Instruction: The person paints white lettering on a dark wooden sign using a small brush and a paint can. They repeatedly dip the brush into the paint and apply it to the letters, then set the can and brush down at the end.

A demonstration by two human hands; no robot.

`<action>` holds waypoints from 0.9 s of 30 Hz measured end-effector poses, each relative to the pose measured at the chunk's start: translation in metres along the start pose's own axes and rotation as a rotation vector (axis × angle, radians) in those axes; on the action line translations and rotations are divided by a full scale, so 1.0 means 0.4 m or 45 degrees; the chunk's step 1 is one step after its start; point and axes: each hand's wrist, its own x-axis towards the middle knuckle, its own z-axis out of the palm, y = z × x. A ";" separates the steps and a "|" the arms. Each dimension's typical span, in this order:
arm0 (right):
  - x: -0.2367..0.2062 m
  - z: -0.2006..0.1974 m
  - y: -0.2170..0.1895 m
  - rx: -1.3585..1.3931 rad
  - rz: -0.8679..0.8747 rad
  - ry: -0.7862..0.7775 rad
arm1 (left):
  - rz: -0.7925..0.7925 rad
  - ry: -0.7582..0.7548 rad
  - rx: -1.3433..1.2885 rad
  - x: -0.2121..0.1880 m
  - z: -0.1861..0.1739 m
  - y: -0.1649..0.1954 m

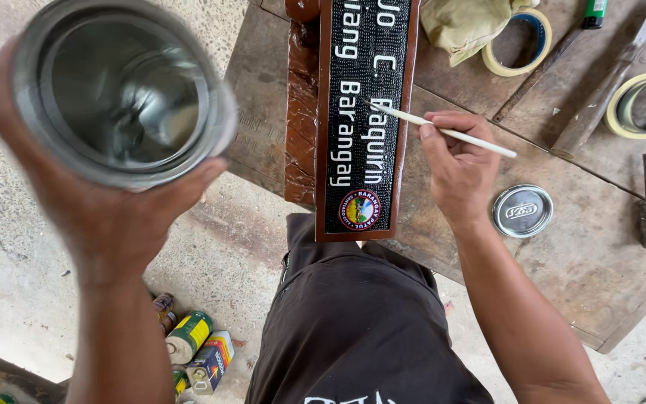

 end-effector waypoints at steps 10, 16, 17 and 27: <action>-0.008 0.021 0.039 -0.218 -0.115 -0.034 | -0.229 0.014 0.236 -0.159 -0.091 -0.027; -0.004 0.042 -0.015 -0.826 -0.428 -0.182 | -0.288 0.013 0.239 -0.160 -0.079 -0.007; -0.015 0.046 -0.028 -0.877 -0.459 -0.198 | -0.304 0.023 0.235 -0.160 -0.076 -0.007; 0.130 0.044 -0.034 -0.927 -0.092 -0.161 | -0.265 0.002 0.287 -0.152 -0.074 -0.003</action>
